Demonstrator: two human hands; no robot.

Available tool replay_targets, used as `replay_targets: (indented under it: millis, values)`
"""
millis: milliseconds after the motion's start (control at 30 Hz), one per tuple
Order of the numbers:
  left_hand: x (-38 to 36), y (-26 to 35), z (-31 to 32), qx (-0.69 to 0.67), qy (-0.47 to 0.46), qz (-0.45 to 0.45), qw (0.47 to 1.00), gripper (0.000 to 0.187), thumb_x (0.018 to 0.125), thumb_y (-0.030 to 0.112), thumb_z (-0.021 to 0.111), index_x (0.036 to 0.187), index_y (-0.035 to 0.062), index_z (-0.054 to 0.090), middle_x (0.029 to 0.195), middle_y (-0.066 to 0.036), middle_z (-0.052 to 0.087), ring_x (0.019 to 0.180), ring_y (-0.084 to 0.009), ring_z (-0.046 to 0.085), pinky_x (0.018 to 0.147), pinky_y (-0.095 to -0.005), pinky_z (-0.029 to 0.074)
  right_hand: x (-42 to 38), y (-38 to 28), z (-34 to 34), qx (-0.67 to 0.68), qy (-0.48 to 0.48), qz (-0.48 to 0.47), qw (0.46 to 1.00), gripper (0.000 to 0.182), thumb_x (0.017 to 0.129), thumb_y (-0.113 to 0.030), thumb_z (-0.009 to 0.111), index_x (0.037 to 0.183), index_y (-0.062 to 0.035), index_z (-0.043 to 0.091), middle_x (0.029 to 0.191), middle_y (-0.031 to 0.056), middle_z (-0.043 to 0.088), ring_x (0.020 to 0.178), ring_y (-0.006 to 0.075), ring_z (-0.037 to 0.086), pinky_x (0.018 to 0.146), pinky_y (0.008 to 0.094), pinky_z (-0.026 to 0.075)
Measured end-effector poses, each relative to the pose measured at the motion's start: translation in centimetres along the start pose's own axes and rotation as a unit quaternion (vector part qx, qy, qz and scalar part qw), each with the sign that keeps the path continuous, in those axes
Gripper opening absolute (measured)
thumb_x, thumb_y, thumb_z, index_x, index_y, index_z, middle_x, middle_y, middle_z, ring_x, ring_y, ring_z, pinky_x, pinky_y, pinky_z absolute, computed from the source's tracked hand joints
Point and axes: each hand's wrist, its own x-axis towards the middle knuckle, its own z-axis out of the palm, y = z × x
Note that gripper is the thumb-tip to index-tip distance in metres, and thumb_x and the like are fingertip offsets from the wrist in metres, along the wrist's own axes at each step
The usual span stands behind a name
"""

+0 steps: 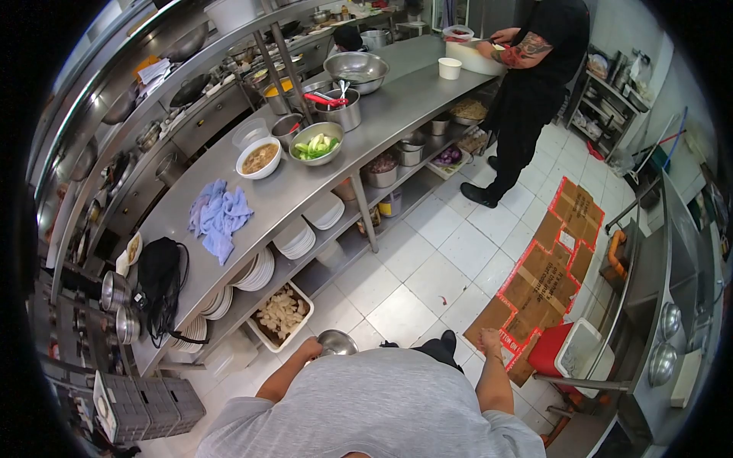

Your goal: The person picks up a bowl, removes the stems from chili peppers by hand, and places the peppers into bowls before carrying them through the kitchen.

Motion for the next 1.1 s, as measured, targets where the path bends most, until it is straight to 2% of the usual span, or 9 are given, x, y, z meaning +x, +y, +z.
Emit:
replay_targets:
  millis: [267,367,467,533,667,933,1100]
  values:
    - [1.5,-1.2,0.6,0.008,0.007,-0.007,1.0,0.029,0.069,0.006,0.049,0.089,-0.0134,0.056,0.066,-0.025,0.061,0.052,-0.0305,0.064,0.04,-0.0383,0.05,-1.1,-0.8,-0.1,0.003,0.022,0.008,1.0,0.02,0.084,-0.023,0.055,0.075,-0.0054,0.055,0.062,0.0075,0.054,0.048,0.0178,0.053,0.039,0.0324,0.043]
    - [1.6,-1.2,0.7,-0.004,0.005,0.001,1.0,0.03,0.069,0.006,0.049,0.09,-0.0139,0.056,0.068,-0.025,0.062,0.052,-0.0304,0.064,0.04,-0.0382,0.05,-1.2,-1.3,0.1,-0.02,0.008,-0.016,1.0,0.021,0.084,-0.022,0.055,0.074,-0.0042,0.055,0.062,0.0081,0.055,0.048,0.018,0.053,0.039,0.0321,0.043]
    - [1.5,-0.9,0.7,-0.007,0.002,0.011,1.0,0.031,0.069,0.007,0.05,0.091,-0.0141,0.057,0.069,-0.025,0.062,0.052,-0.0304,0.064,0.04,-0.038,0.051,-0.9,-1.5,0.4,-0.046,-0.033,-0.022,0.998,0.019,0.085,-0.022,0.054,0.077,-0.0048,0.056,0.063,0.0075,0.055,0.049,0.0183,0.053,0.041,0.0325,0.044]
    - [1.4,-0.9,0.8,-0.002,0.008,0.006,1.0,0.031,0.07,0.007,0.05,0.091,-0.014,0.057,0.069,-0.025,0.062,0.051,-0.0302,0.064,0.04,-0.0378,0.051,0.0,-1.0,1.1,-0.022,-0.024,-0.011,0.999,0.018,0.086,-0.022,0.053,0.08,-0.0056,0.056,0.064,0.007,0.054,0.049,0.0182,0.054,0.042,0.0331,0.044]
    - [0.9,-1.1,0.8,-0.01,0.011,-0.012,1.0,0.029,0.071,0.009,0.05,0.087,-0.0143,0.059,0.068,-0.025,0.062,0.051,-0.0301,0.064,0.04,-0.0375,0.051,-0.4,-1.3,1.6,-0.017,-0.015,0.002,1.0,0.016,0.087,-0.022,0.053,0.083,-0.0075,0.055,0.064,0.006,0.053,0.05,0.0177,0.054,0.043,0.0342,0.044]
    - [0.8,-2.1,1.4,-0.019,0.007,-0.019,1.0,0.027,0.07,0.008,0.049,0.079,-0.0151,0.058,0.065,-0.024,0.061,0.049,-0.0298,0.063,0.04,-0.0377,0.05,1.1,-0.4,1.2,-0.033,-0.033,-0.025,0.999,0.016,0.085,-0.02,0.055,0.076,-0.0077,0.052,0.061,0.0052,0.052,0.048,0.0168,0.052,0.038,0.0318,0.039]
    - [1.2,-3.1,2.0,-0.024,-0.002,-0.022,0.999,0.03,0.077,0.016,0.054,0.078,-0.0136,0.059,0.064,-0.023,0.061,0.049,-0.0289,0.063,0.041,-0.0371,0.051,0.4,-1.6,1.8,-0.016,-0.032,-0.026,0.999,0.017,0.085,-0.02,0.055,0.075,-0.0061,0.051,0.059,0.0068,0.051,0.045,0.0174,0.05,0.036,0.0311,0.038]
